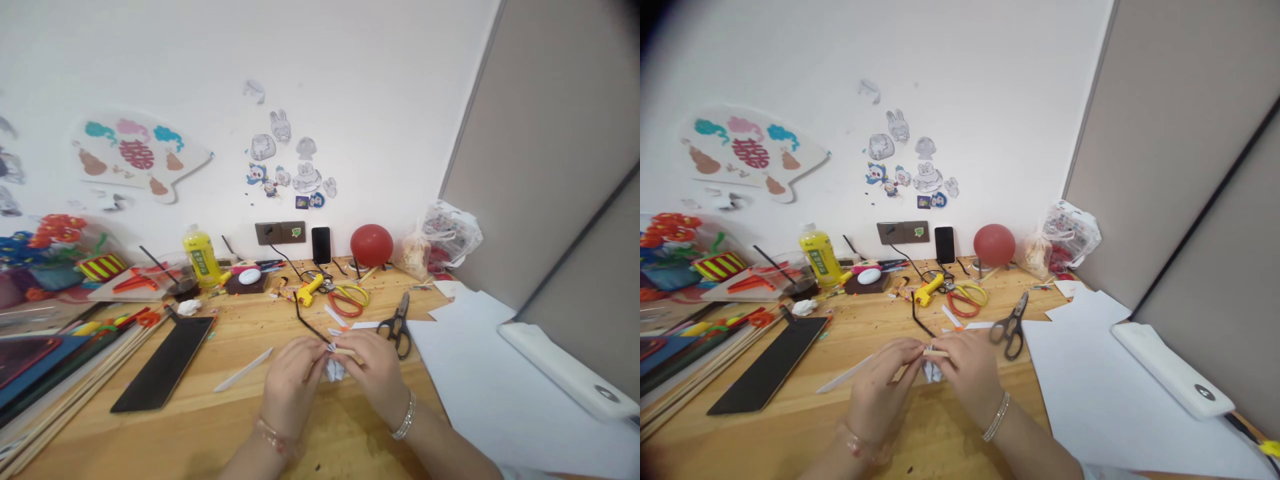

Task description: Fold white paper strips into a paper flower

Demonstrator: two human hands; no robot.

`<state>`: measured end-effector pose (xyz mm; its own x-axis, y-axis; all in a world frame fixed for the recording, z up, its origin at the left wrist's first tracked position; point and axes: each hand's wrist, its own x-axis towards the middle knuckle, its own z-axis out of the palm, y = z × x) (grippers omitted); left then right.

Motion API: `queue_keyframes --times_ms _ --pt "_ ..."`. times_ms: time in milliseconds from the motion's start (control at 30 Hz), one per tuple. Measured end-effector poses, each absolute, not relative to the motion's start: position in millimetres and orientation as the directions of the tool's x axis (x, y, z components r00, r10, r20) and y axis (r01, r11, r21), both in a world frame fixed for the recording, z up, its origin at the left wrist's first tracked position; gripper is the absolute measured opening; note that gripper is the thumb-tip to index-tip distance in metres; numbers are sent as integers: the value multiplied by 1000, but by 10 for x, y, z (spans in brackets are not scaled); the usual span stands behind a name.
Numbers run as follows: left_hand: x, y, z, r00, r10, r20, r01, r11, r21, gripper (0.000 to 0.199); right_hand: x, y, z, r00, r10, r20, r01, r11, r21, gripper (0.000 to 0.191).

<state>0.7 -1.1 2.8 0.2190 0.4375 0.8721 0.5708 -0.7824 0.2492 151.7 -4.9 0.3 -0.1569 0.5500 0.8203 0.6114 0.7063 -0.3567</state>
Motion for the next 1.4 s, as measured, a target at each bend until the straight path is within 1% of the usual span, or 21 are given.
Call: queue_keyframes --times_ms 100,167,300,367,433,533,600,700,767,833,933,1033,1100,1167,1267,1400 --pt "9 -30 38 230 459 858 570 -778 263 9 1523 -45 -8 -168 544 822 632 699 -334 27" --pt "12 -37 54 247 475 845 557 -783 278 10 1528 -43 -10 -168 556 814 639 690 -340 28" --pt "9 -29 89 320 504 802 511 -805 302 11 1550 -39 8 -178 604 776 655 662 -365 32" --pt "3 -18 98 357 509 783 494 -815 303 10 1565 -36 25 -203 615 762 659 661 -358 34" --pt "-6 -6 101 378 544 749 498 -802 331 8 1577 -33 43 -232 614 755 649 676 -350 34" --pt "-17 6 102 400 608 686 513 -768 383 6 1582 -33 73 -248 635 732 620 684 -384 34" --pt "-24 9 107 410 616 672 519 -764 384 7 1588 -35 100 -253 661 707 613 675 -412 34" --pt "-33 5 116 431 631 645 529 -756 385 10 1620 -31 155 -345 691 635 609 680 -409 31" --pt "-38 3 119 445 663 602 536 -736 413 9 1659 -23 197 -437 693 574 590 702 -399 26" --pt "-39 4 119 446 695 564 543 -711 446 7 1700 -15 235 -485 690 538 570 716 -403 21" --pt "-34 5 120 429 736 524 556 -672 489 4 1744 -8 266 -502 711 493 578 700 -419 18" --pt "-19 -3 136 398 802 445 586 -596 549 6 1754 0 255 -476 770 424 637 635 -438 13" --pt "-6 -4 143 375 848 374 598 -530 602 9 1748 9 226 -438 817 375 668 575 -473 9" --pt "6 11 130 360 886 292 586 -459 668 10 1742 26 183 -397 855 333 661 518 -543 6" --pt "13 70 45 358 919 164 528 -344 776 12 1745 71 109 -391 878 274 591 468 -656 5" --pt "8 177 -131 342 938 59 417 -208 885 16 1761 162 7 -429 890 151 501 374 -780 8"
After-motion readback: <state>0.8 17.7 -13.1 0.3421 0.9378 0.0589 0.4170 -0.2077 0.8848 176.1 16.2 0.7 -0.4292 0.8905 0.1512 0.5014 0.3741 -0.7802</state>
